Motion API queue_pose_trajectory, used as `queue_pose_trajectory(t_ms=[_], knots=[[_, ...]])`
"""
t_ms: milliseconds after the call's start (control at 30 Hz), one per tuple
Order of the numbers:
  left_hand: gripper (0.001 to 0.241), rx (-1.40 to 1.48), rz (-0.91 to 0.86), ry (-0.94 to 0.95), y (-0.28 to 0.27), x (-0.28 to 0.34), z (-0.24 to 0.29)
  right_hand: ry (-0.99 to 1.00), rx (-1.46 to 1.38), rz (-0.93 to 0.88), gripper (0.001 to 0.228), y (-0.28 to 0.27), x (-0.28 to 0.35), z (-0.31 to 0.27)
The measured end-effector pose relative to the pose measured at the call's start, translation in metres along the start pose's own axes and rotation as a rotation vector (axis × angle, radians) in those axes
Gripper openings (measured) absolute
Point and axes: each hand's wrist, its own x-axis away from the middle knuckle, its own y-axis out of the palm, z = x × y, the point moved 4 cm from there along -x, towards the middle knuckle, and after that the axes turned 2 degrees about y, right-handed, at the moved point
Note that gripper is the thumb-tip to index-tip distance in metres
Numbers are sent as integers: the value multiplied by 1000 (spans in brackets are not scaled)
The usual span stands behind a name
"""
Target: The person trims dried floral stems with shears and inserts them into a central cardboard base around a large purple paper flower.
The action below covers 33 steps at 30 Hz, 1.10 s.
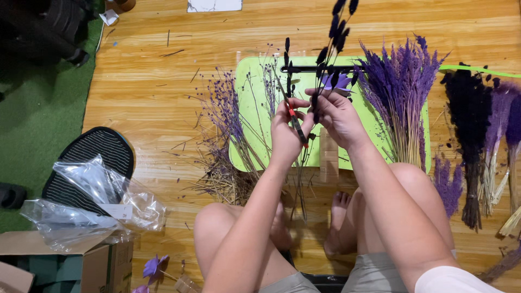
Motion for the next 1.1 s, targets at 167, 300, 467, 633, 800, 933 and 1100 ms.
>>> queue_pose_trajectory(t_ms=[167, 300, 467, 633, 800, 933, 1100], knots=[[18, -53, 96, -5, -3, -5, 5, -15, 42, -53, 28, 11, 4, -3], [22, -35, 89, -21, -6, -8, 12, -20, 50, -50, 29, 19, 8, 0], [24, -24, 57, -15, -12, -10, 5, 29, 76, -73, 31, -10, -11, 25], [25, 7, -14, -6, -16, -17, -6, 36, 52, -93, 29, -5, -7, 17], [22, 19, -61, 39, -13, -20, -5, 27, 52, -68, 27, -9, -8, 15], [22, 23, -73, 53, -11, -16, 9, 14, 60, -51, 27, 0, -3, 5], [28, -32, -87, 59, -13, -14, 17, -53, 111, -21, 24, -1, -5, 4]])
